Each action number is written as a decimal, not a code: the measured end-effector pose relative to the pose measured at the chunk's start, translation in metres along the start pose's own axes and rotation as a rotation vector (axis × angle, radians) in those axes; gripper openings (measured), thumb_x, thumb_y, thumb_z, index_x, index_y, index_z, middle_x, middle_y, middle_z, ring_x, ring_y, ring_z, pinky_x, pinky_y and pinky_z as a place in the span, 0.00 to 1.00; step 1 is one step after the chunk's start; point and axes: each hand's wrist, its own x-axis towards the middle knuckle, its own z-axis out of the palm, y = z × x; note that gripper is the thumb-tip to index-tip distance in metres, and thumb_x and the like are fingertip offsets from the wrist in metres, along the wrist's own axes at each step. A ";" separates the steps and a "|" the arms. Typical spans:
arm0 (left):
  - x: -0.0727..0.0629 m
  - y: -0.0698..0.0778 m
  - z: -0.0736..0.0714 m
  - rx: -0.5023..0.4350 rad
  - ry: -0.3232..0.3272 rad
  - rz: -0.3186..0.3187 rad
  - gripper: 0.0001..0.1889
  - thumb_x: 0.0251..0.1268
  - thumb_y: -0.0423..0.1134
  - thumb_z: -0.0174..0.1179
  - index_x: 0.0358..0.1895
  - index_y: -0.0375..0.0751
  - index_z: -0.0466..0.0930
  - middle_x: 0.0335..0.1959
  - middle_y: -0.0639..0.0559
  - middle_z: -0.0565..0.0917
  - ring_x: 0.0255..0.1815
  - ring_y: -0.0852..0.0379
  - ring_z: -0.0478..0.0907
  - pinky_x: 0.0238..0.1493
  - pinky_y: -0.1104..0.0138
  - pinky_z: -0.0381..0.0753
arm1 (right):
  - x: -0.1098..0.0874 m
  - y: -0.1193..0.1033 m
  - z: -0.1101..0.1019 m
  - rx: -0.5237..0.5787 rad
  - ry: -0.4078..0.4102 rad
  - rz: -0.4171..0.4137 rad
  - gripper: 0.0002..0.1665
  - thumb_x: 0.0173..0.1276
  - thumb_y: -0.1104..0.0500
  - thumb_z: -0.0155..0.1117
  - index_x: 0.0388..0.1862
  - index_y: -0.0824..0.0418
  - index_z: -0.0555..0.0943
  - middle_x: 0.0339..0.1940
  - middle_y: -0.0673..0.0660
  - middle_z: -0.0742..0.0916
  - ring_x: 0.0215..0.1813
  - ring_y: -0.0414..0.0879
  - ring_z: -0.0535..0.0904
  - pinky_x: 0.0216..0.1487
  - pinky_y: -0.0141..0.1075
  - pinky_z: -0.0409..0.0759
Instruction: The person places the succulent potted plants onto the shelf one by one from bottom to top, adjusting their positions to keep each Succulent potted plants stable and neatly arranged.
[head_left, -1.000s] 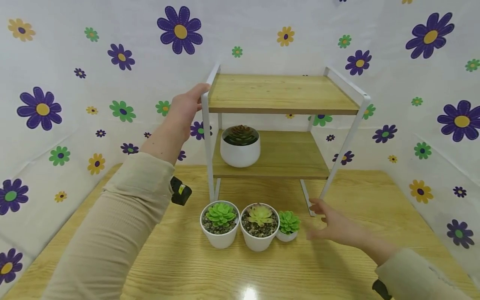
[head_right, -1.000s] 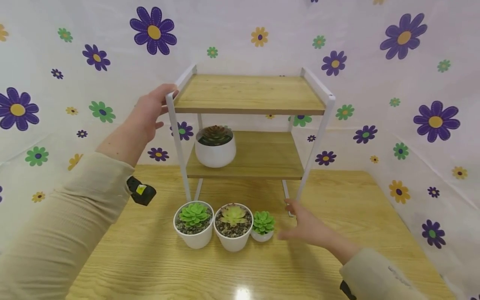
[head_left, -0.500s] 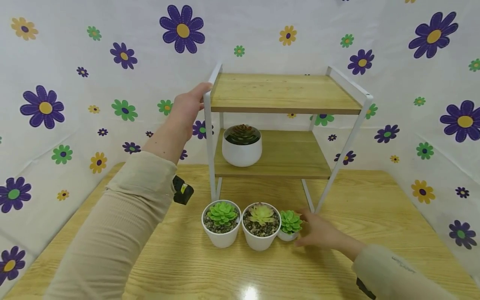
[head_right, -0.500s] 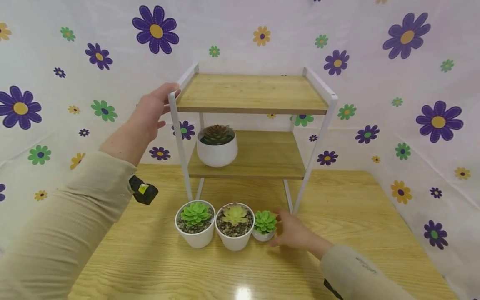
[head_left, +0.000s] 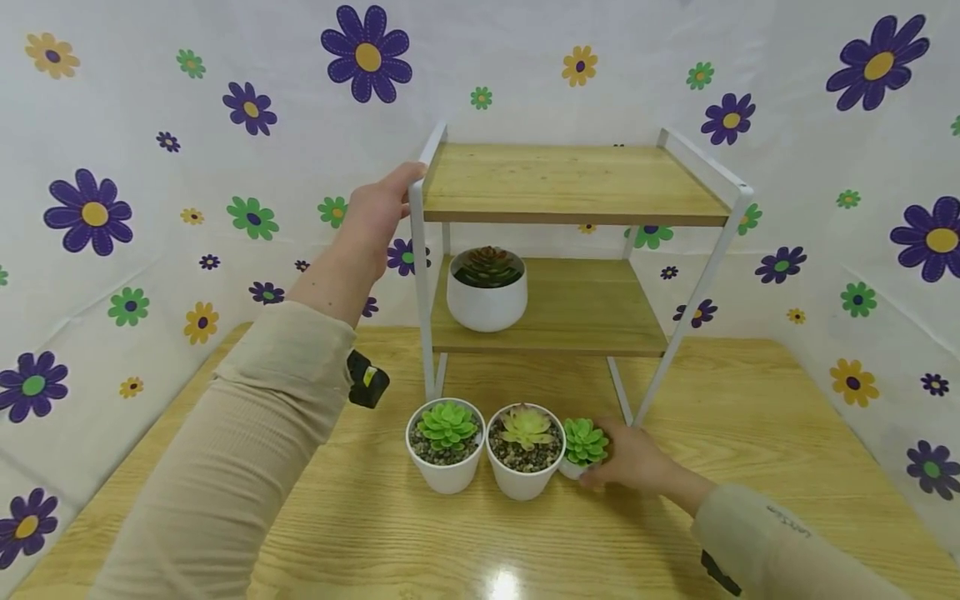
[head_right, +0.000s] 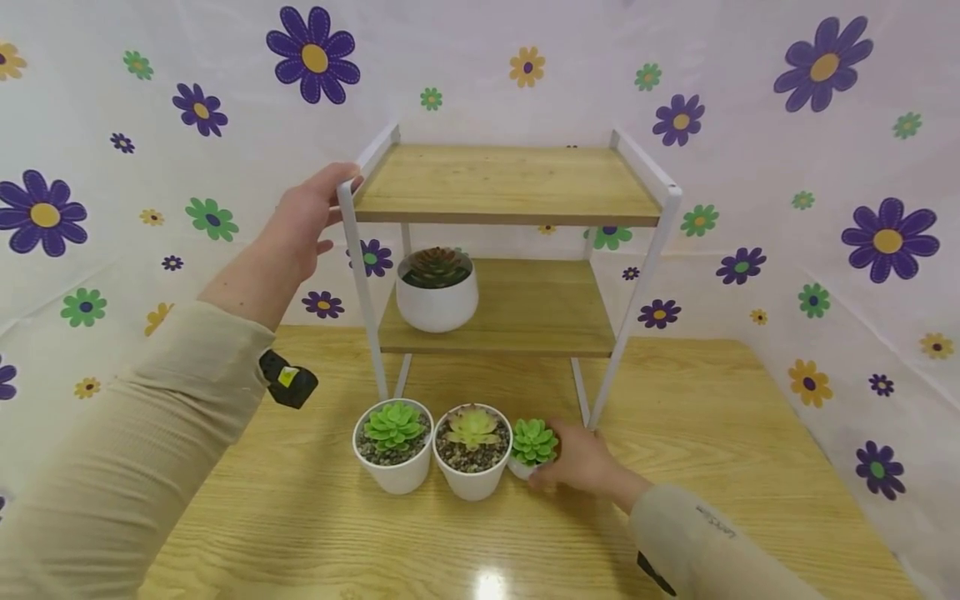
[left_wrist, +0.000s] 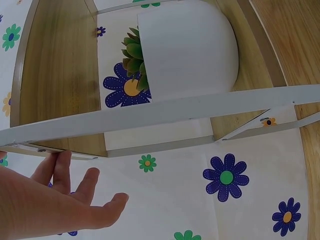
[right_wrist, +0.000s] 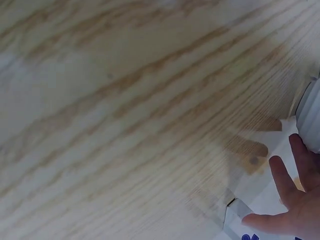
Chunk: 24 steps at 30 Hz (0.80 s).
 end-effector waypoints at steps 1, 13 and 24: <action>0.000 0.000 0.000 0.002 -0.001 -0.001 0.29 0.63 0.64 0.46 0.63 0.56 0.70 0.73 0.58 0.58 0.75 0.52 0.49 0.72 0.41 0.41 | 0.000 0.000 -0.001 -0.012 0.001 -0.003 0.46 0.41 0.53 0.79 0.59 0.67 0.70 0.52 0.62 0.82 0.54 0.59 0.78 0.55 0.54 0.74; -0.001 0.001 0.000 -0.004 0.001 -0.006 0.30 0.63 0.64 0.46 0.64 0.55 0.69 0.73 0.57 0.58 0.76 0.52 0.49 0.72 0.42 0.41 | -0.011 -0.006 -0.016 -0.040 -0.019 0.080 0.56 0.43 0.49 0.78 0.66 0.74 0.63 0.59 0.74 0.75 0.58 0.68 0.73 0.54 0.56 0.75; -0.001 0.002 0.000 -0.006 -0.006 -0.015 0.31 0.63 0.65 0.46 0.65 0.54 0.68 0.74 0.57 0.57 0.76 0.52 0.47 0.73 0.43 0.41 | -0.029 -0.014 -0.051 -0.041 0.010 -0.047 0.47 0.47 0.49 0.76 0.60 0.72 0.69 0.53 0.69 0.81 0.56 0.64 0.76 0.52 0.56 0.76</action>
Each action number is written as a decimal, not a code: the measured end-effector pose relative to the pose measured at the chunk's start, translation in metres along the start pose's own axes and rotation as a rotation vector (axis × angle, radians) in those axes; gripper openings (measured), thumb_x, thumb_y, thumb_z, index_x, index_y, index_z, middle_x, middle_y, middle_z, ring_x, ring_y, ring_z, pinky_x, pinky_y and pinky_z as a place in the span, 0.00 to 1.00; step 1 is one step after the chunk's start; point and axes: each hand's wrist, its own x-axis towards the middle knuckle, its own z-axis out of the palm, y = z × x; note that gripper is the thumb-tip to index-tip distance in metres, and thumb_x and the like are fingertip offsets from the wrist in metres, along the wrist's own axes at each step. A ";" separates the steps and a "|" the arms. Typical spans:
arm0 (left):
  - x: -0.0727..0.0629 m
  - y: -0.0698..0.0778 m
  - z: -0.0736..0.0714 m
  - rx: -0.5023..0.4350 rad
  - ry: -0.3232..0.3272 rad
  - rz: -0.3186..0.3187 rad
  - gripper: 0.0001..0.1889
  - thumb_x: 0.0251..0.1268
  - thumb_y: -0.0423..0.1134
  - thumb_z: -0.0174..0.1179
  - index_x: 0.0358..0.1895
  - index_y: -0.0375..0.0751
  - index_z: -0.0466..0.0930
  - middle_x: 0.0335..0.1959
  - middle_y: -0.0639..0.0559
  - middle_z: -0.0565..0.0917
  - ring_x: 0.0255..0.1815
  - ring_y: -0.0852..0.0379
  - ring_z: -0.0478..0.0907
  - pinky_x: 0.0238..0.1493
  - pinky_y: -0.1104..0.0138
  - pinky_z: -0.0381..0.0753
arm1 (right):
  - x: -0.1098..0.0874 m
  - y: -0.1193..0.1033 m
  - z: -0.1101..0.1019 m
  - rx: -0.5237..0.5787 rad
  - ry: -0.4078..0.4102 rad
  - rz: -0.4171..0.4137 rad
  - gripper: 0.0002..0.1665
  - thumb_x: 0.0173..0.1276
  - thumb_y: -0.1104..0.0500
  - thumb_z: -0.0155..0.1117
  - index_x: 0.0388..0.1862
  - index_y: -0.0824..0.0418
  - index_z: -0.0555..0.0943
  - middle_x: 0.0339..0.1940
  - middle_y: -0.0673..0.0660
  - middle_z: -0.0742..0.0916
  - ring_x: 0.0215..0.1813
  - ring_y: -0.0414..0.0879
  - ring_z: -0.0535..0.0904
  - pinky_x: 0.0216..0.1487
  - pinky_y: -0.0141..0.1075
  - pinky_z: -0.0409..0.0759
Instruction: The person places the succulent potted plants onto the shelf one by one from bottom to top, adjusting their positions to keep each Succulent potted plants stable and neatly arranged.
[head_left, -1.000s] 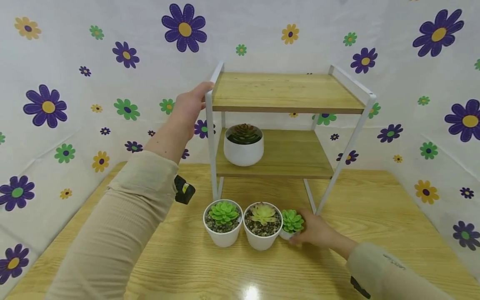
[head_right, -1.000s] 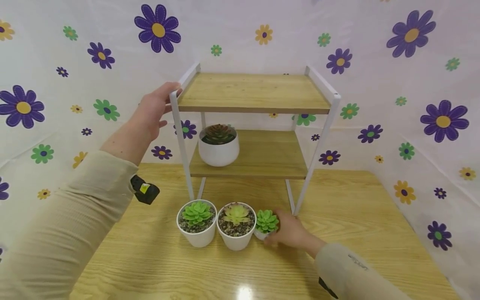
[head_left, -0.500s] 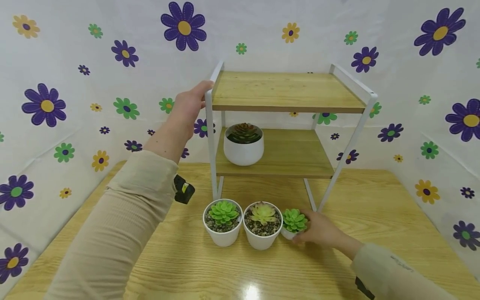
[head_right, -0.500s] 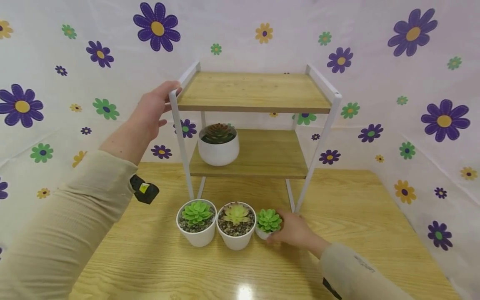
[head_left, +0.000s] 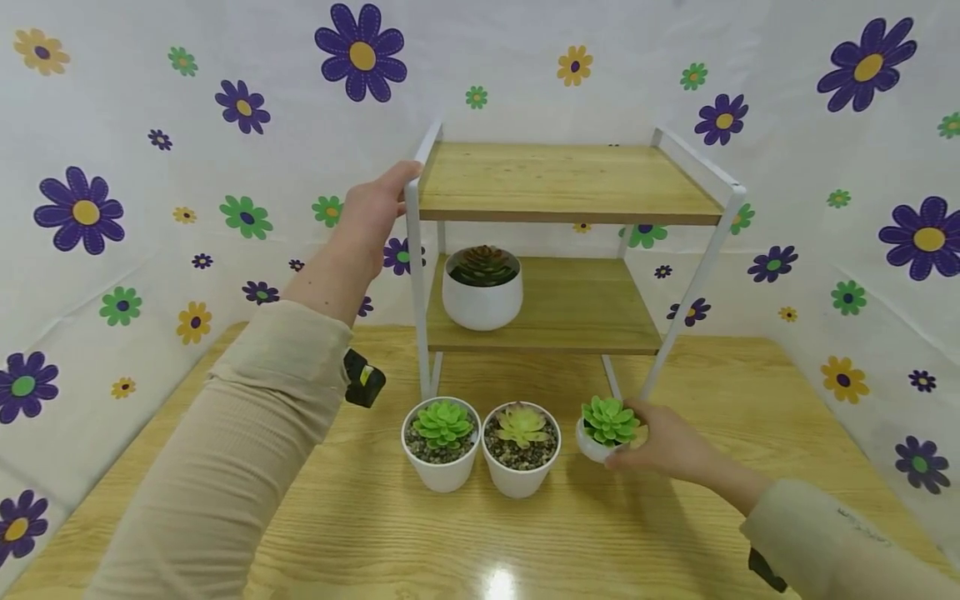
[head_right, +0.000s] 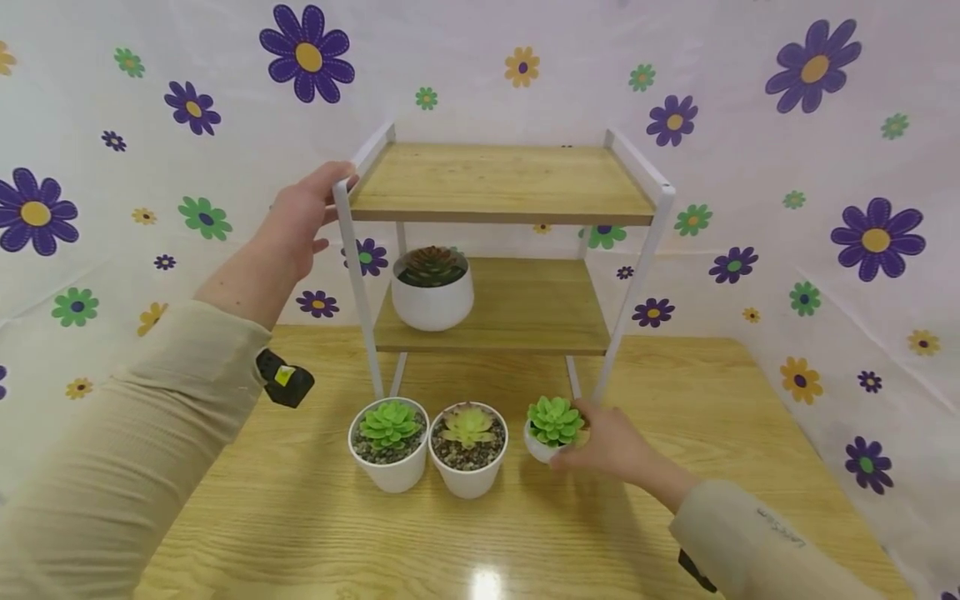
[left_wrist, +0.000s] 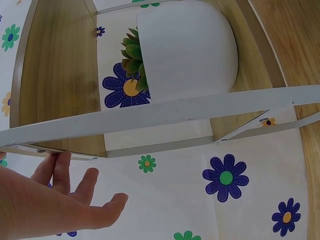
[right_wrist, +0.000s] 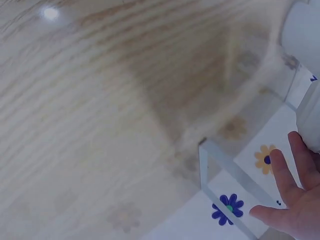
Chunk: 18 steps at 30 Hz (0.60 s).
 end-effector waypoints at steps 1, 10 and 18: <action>0.000 0.000 0.000 -0.001 0.001 -0.001 0.31 0.63 0.65 0.45 0.65 0.54 0.68 0.74 0.57 0.57 0.76 0.52 0.47 0.73 0.43 0.41 | -0.001 -0.001 -0.002 -0.009 0.007 -0.005 0.46 0.46 0.49 0.76 0.60 0.71 0.70 0.52 0.68 0.81 0.55 0.63 0.76 0.52 0.55 0.76; 0.001 -0.001 -0.001 -0.006 0.001 0.007 0.31 0.63 0.64 0.45 0.65 0.55 0.68 0.74 0.57 0.57 0.76 0.52 0.48 0.73 0.44 0.42 | -0.002 -0.019 -0.027 -0.047 0.030 0.023 0.49 0.49 0.46 0.74 0.62 0.73 0.67 0.53 0.68 0.80 0.55 0.63 0.75 0.50 0.54 0.77; 0.000 -0.001 0.001 -0.009 -0.005 0.007 0.31 0.63 0.64 0.46 0.65 0.56 0.68 0.74 0.58 0.56 0.76 0.53 0.48 0.73 0.43 0.42 | 0.007 -0.037 -0.051 -0.044 0.064 0.024 0.48 0.52 0.47 0.72 0.65 0.70 0.65 0.55 0.69 0.80 0.54 0.63 0.76 0.47 0.52 0.78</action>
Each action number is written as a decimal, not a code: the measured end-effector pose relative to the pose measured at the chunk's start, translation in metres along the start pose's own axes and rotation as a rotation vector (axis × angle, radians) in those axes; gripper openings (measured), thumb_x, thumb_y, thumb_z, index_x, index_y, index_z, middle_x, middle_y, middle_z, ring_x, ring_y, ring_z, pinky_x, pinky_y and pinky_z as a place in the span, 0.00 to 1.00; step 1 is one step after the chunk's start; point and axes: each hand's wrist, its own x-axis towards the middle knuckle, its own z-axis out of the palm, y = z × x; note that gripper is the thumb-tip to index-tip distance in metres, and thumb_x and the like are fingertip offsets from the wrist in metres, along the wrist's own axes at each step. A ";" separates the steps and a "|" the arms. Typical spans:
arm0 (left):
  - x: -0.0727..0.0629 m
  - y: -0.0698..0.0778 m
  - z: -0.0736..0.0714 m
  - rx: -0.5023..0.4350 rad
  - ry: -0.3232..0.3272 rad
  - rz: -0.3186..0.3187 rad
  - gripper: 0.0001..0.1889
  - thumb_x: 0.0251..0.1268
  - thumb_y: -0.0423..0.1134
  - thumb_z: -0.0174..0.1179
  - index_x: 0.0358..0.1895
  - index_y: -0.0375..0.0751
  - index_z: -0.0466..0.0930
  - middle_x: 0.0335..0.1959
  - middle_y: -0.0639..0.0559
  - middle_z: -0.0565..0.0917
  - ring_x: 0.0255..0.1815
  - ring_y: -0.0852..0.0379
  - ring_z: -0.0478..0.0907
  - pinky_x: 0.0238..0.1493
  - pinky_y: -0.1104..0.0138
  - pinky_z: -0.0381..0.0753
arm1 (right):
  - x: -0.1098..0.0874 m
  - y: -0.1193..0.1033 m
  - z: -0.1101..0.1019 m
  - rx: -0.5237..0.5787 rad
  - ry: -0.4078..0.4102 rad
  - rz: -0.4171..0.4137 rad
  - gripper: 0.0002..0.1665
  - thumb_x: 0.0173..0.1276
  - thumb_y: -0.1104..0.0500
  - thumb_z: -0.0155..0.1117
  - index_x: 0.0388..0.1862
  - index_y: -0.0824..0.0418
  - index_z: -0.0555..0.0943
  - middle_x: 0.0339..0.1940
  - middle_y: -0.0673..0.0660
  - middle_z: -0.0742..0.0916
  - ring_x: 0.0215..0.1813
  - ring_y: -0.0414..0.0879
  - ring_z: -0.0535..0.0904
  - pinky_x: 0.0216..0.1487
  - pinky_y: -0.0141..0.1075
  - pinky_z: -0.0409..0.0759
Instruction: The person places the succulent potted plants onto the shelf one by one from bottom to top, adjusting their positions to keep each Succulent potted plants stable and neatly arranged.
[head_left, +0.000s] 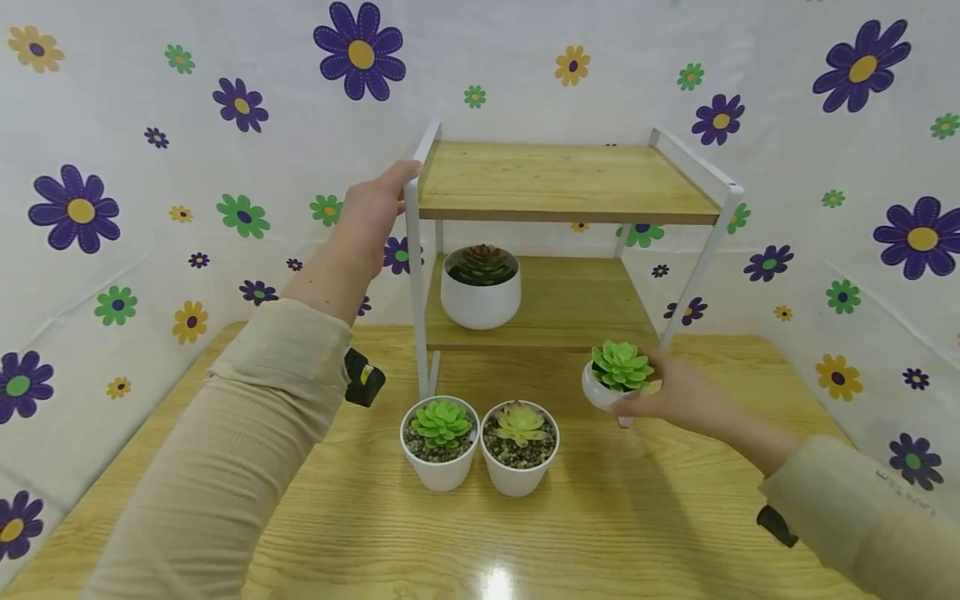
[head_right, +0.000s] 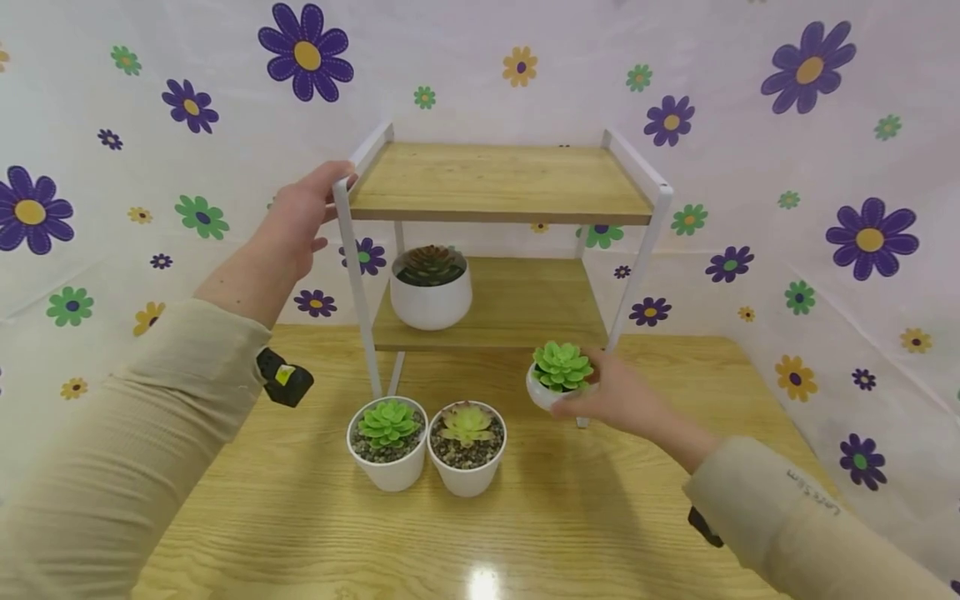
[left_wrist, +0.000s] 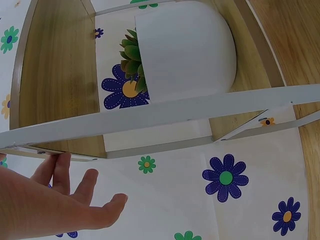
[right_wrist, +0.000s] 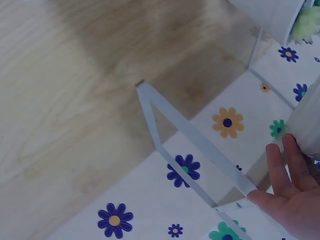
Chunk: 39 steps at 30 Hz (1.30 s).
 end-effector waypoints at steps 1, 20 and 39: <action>0.000 0.000 0.000 -0.001 -0.001 0.001 0.31 0.63 0.64 0.46 0.65 0.56 0.67 0.74 0.58 0.56 0.76 0.53 0.48 0.73 0.43 0.41 | 0.002 -0.003 -0.003 0.001 0.003 0.005 0.49 0.52 0.47 0.72 0.66 0.71 0.63 0.55 0.70 0.79 0.54 0.63 0.75 0.47 0.52 0.78; 0.002 0.000 0.001 0.002 0.009 0.016 0.31 0.63 0.64 0.46 0.66 0.54 0.66 0.73 0.57 0.58 0.75 0.53 0.50 0.73 0.44 0.45 | 0.055 -0.032 -0.032 0.001 0.101 0.154 0.43 0.57 0.44 0.66 0.61 0.72 0.66 0.55 0.70 0.77 0.56 0.61 0.74 0.54 0.51 0.75; 0.001 0.000 0.000 -0.009 0.008 0.012 0.31 0.63 0.63 0.46 0.66 0.53 0.66 0.73 0.56 0.58 0.74 0.53 0.51 0.73 0.46 0.46 | 0.083 -0.032 -0.020 0.042 0.108 0.186 0.43 0.57 0.47 0.66 0.62 0.74 0.64 0.58 0.71 0.75 0.59 0.61 0.72 0.60 0.52 0.71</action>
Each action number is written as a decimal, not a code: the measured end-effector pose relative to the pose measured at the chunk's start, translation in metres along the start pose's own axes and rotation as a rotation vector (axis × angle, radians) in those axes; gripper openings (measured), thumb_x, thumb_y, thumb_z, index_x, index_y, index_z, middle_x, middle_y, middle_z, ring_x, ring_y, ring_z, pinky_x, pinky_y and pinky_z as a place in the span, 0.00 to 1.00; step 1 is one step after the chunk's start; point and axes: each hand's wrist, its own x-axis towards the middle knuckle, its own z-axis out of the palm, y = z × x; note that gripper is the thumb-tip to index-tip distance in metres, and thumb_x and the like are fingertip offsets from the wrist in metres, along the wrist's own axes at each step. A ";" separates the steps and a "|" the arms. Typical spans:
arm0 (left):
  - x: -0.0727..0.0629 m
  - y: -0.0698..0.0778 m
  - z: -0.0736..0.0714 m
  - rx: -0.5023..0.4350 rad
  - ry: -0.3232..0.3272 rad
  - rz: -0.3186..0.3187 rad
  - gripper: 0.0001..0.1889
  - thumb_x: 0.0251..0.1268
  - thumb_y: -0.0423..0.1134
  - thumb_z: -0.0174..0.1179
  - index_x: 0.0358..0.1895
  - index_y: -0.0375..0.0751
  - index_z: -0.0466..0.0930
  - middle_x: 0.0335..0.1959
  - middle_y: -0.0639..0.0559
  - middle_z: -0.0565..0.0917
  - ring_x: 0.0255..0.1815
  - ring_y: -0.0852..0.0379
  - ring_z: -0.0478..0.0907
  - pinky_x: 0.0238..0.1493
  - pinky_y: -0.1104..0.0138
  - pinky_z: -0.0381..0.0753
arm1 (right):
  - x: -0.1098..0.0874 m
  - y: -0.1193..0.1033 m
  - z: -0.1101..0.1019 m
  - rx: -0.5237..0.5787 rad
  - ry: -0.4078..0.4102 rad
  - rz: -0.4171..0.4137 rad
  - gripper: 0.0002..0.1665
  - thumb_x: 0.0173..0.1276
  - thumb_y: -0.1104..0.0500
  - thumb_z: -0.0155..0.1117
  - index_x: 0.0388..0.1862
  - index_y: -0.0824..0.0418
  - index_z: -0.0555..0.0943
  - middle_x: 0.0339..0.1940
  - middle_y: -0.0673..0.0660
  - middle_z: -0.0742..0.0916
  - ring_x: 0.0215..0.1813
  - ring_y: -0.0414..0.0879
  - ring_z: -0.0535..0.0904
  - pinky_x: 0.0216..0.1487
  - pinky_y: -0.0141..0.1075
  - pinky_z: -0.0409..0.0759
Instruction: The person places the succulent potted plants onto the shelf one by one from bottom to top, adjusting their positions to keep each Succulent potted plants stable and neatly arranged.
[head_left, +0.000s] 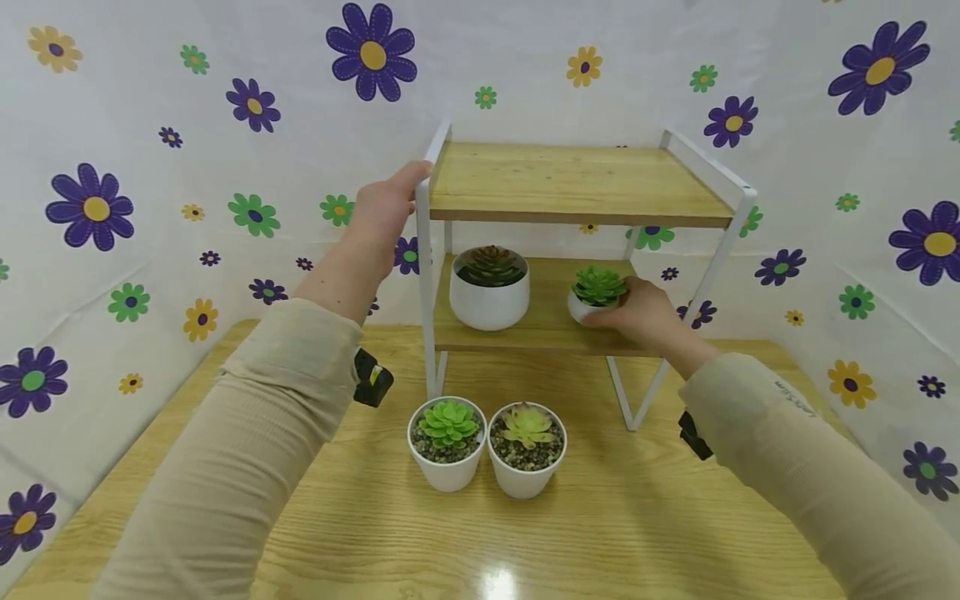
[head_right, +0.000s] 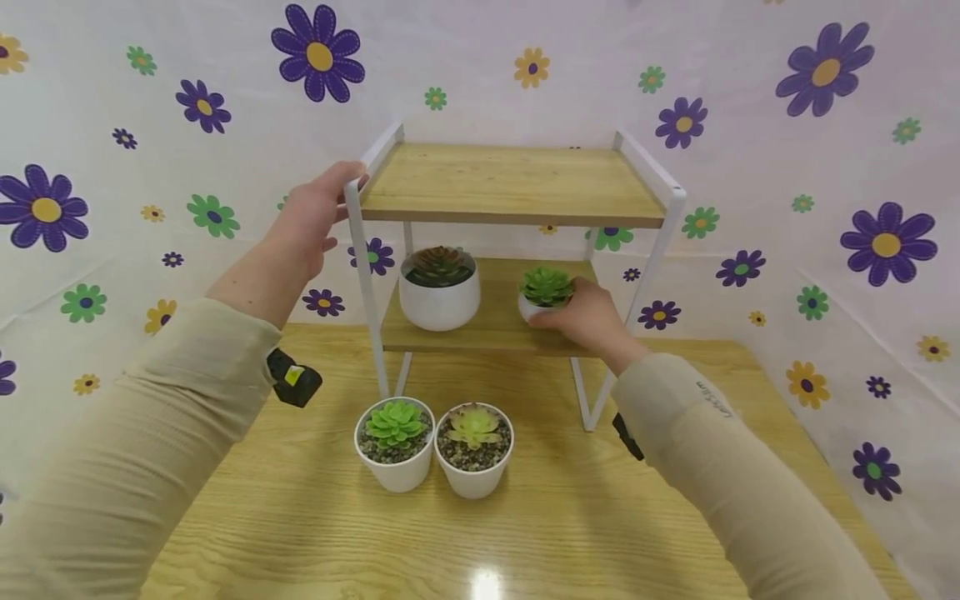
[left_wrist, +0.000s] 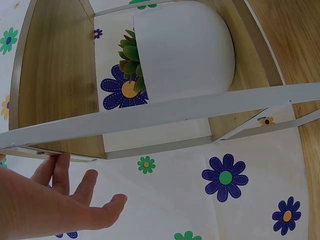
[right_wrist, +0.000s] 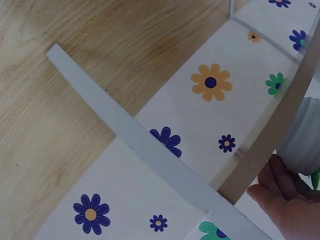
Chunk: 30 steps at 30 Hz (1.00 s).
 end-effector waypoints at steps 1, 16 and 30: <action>0.000 0.000 0.000 0.000 0.000 -0.001 0.31 0.63 0.63 0.46 0.66 0.53 0.66 0.73 0.56 0.58 0.74 0.53 0.50 0.73 0.46 0.46 | 0.000 0.001 0.000 -0.001 0.001 0.004 0.44 0.57 0.47 0.66 0.62 0.74 0.64 0.58 0.71 0.75 0.58 0.61 0.72 0.60 0.52 0.72; -0.002 0.000 0.000 0.012 0.011 0.009 0.32 0.63 0.63 0.46 0.66 0.53 0.66 0.73 0.55 0.58 0.74 0.53 0.51 0.73 0.46 0.47 | 0.000 0.002 0.006 0.059 0.020 0.029 0.52 0.60 0.48 0.65 0.69 0.75 0.50 0.64 0.75 0.69 0.65 0.65 0.66 0.65 0.53 0.67; -0.001 0.000 0.001 0.020 0.026 0.010 0.32 0.63 0.63 0.45 0.68 0.53 0.64 0.72 0.55 0.59 0.74 0.53 0.52 0.73 0.49 0.49 | -0.037 0.007 0.007 0.177 -0.053 0.021 0.56 0.65 0.43 0.58 0.73 0.69 0.37 0.72 0.74 0.58 0.72 0.67 0.53 0.68 0.57 0.60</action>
